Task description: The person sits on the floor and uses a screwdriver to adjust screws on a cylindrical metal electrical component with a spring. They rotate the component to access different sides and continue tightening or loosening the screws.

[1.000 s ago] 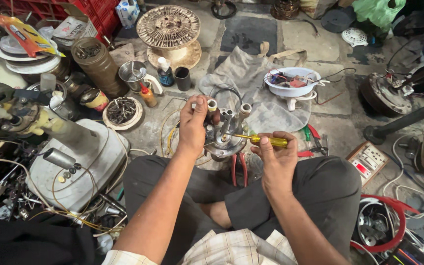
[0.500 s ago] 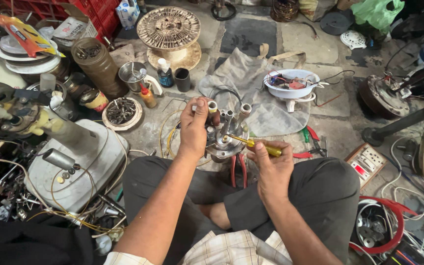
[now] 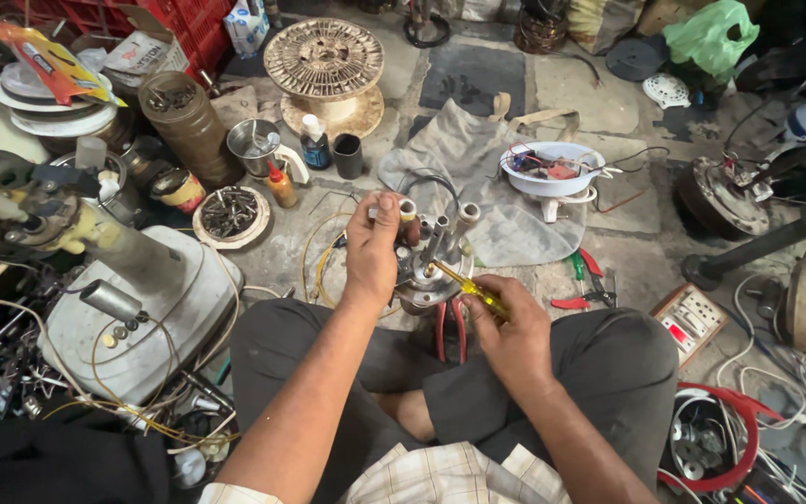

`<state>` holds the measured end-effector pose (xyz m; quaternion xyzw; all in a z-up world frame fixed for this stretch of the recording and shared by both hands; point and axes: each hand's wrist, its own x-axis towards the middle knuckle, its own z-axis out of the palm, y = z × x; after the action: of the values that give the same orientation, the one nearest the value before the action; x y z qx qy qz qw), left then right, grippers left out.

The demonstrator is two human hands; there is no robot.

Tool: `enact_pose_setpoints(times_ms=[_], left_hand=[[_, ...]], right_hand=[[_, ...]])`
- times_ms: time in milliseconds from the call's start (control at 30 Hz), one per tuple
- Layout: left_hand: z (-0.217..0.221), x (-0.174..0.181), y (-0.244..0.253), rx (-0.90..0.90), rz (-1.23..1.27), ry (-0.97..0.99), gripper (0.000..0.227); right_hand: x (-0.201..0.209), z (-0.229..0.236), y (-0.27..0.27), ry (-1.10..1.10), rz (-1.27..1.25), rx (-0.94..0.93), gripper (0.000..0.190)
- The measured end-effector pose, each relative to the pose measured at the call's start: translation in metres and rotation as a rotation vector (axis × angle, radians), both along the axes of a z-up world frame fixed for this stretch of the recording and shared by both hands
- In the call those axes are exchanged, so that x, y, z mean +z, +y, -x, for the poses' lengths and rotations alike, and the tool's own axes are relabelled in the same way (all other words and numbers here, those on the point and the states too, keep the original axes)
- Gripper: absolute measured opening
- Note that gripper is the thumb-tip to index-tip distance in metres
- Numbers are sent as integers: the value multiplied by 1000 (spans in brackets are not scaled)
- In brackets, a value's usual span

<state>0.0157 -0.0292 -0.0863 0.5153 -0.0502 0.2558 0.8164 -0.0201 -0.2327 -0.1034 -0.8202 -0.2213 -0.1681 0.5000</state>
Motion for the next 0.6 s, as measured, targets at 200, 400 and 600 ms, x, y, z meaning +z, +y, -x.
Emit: enact_pose_setpoints(times_ms=[200,400,600], left_hand=[[4,-1,2,4,-12,11,32],[3,-3,-2,66,23,55,31],[-3,-4,-17,96,-2,72,29]], right_hand=[[-28,1,-22,417,-272,133,21],[26,-11,-60,234,-164,26,20],[143,-32,-50,200,-40,22,26]])
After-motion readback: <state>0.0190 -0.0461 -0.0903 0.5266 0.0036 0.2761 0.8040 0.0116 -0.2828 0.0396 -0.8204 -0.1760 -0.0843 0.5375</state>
